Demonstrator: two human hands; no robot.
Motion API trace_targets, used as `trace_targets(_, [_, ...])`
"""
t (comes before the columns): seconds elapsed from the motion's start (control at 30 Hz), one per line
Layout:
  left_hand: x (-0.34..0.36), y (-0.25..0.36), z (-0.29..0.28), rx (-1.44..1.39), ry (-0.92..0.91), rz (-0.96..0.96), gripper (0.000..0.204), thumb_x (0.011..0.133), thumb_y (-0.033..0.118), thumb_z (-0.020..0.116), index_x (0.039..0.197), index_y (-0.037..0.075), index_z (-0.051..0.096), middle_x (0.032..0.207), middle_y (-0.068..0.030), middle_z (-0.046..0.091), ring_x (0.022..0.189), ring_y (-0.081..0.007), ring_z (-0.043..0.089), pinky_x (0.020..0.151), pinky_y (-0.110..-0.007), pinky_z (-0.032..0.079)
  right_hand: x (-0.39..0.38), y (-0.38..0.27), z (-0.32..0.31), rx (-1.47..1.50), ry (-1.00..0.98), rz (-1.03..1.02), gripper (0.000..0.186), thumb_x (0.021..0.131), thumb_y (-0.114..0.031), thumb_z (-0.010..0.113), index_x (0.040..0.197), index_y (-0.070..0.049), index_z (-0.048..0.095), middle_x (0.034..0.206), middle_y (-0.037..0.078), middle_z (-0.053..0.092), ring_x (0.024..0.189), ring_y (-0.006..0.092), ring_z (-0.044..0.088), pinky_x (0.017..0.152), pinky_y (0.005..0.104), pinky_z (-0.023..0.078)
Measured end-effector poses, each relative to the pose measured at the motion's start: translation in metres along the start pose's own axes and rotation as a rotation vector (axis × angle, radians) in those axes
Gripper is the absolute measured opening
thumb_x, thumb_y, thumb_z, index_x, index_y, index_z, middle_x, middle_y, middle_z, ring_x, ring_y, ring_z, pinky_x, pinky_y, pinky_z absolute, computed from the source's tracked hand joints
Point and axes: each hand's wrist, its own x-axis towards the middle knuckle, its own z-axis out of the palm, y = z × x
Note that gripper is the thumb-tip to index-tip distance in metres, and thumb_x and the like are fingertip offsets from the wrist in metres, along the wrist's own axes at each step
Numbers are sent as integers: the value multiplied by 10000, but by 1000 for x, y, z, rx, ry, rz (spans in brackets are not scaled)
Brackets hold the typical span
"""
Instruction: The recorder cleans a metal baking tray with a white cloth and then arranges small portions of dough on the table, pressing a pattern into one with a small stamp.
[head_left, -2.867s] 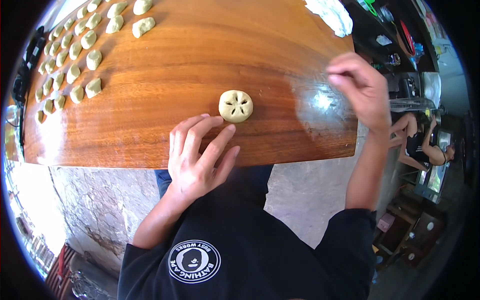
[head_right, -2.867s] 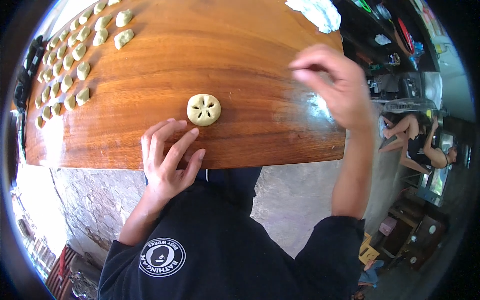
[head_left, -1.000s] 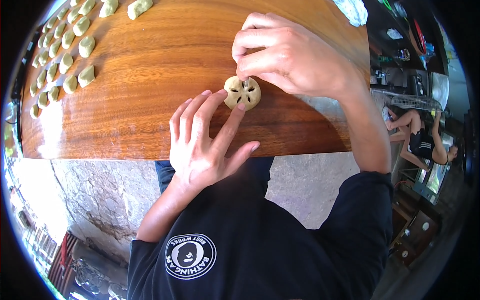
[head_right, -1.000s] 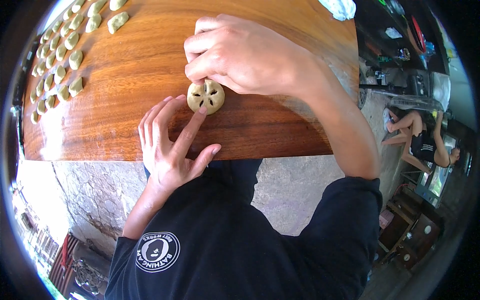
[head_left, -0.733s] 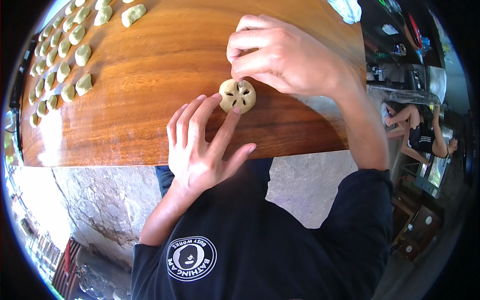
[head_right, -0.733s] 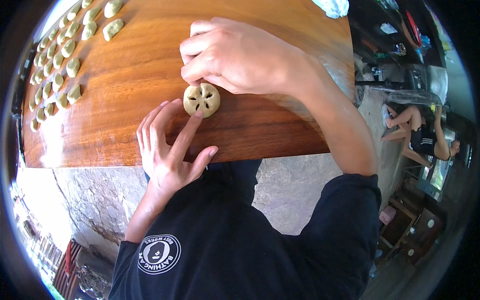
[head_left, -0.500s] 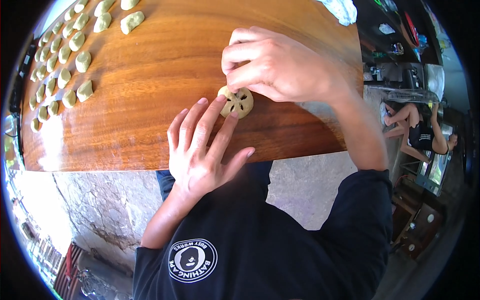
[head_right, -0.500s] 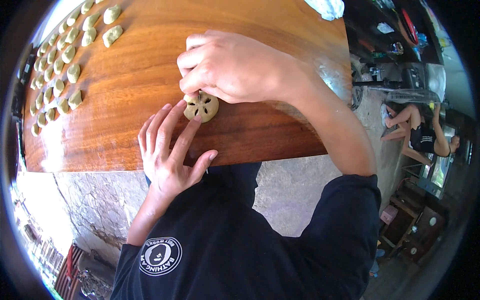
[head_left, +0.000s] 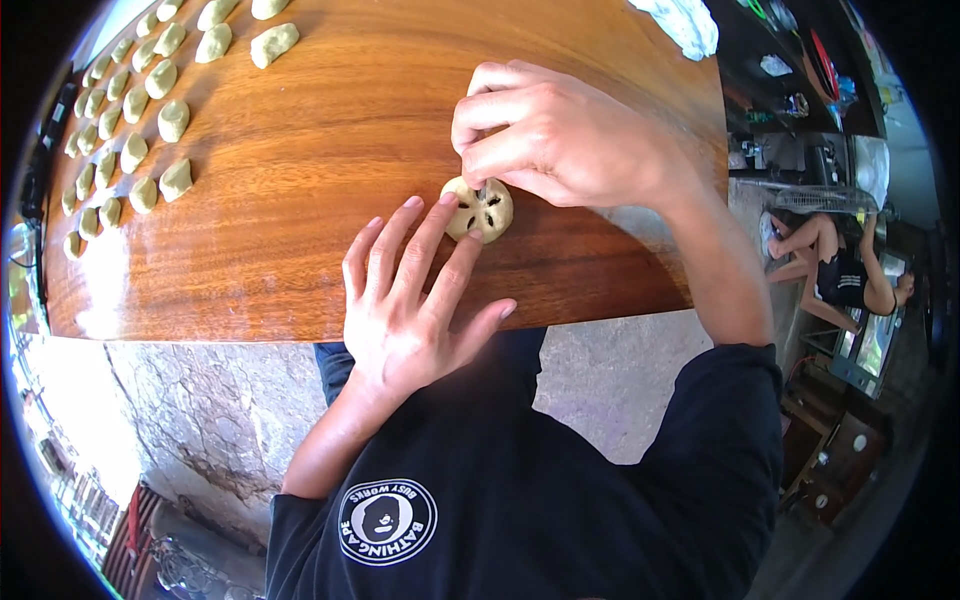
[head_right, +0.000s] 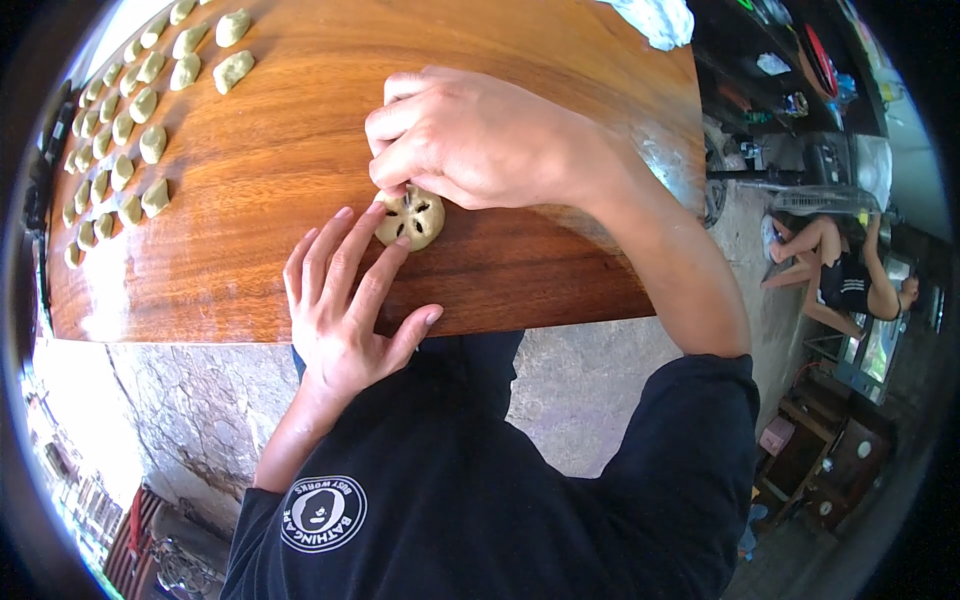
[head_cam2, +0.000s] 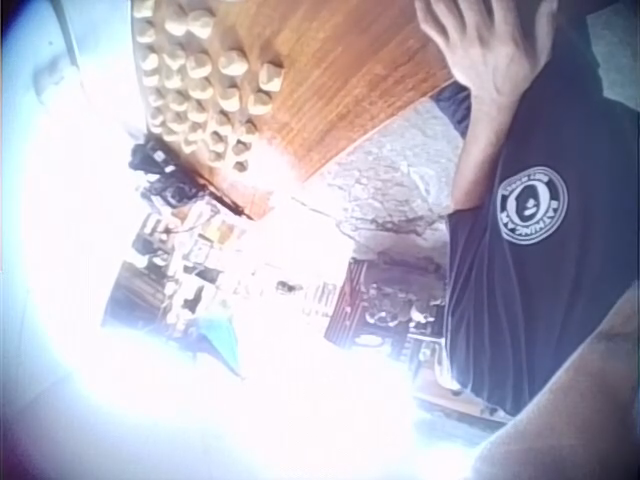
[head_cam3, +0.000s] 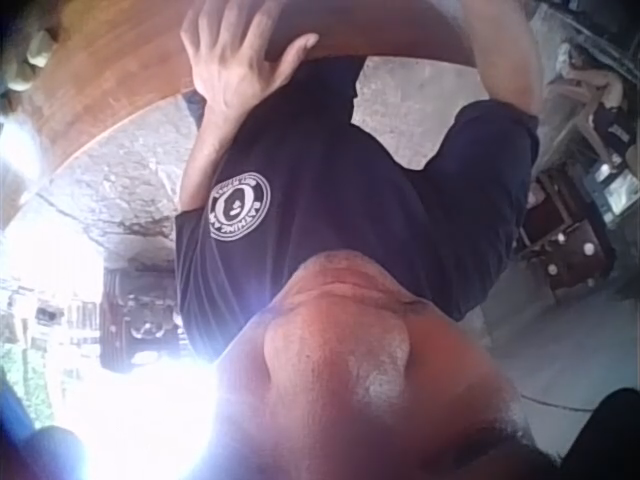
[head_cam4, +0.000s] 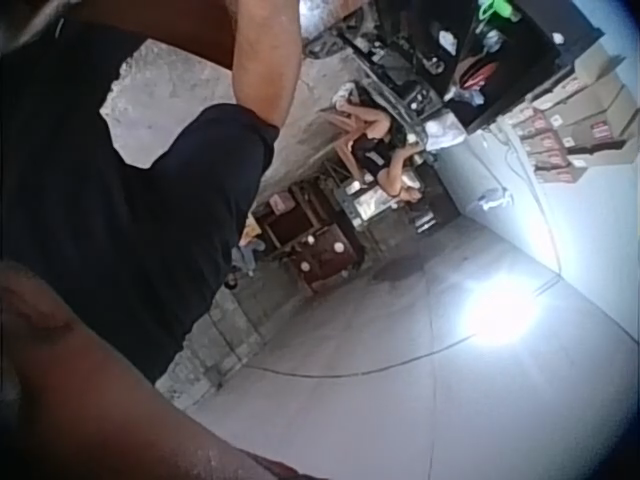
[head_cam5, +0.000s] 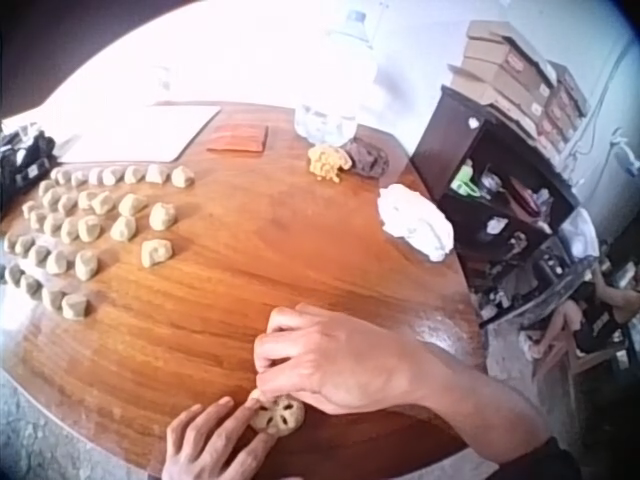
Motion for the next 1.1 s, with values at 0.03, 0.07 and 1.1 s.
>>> trace_targets(0.03, [0,0,0,3,1,-2,526,776,474,758,1133,90,704,1339,-123,597,1273,-336,517,1088,-492,349,0,1,0,-38,9,2,39,796,-85,690,821,-56,680,904,39,609,917,250,563,808,375,488])
trace_targets(0.07, [-1,0,0,4,-1,-1,527,775,475,759,1133,92,704,1341,-121,595,1272,-336,516,1087,-492,350,1,2,0,-76,17,6,37,796,-83,690,819,-57,679,903,38,608,914,250,562,806,376,488])
trace_targets(1.1, [-7,-2,-1,-32,68,23,509,732,403,802,1156,135,715,1248,-121,579,1179,-327,543,1023,-489,396,-39,-91,40,214,631,812,234,814,69,671,1035,-4,656,793,57,645,703,110,613,629,251,499])
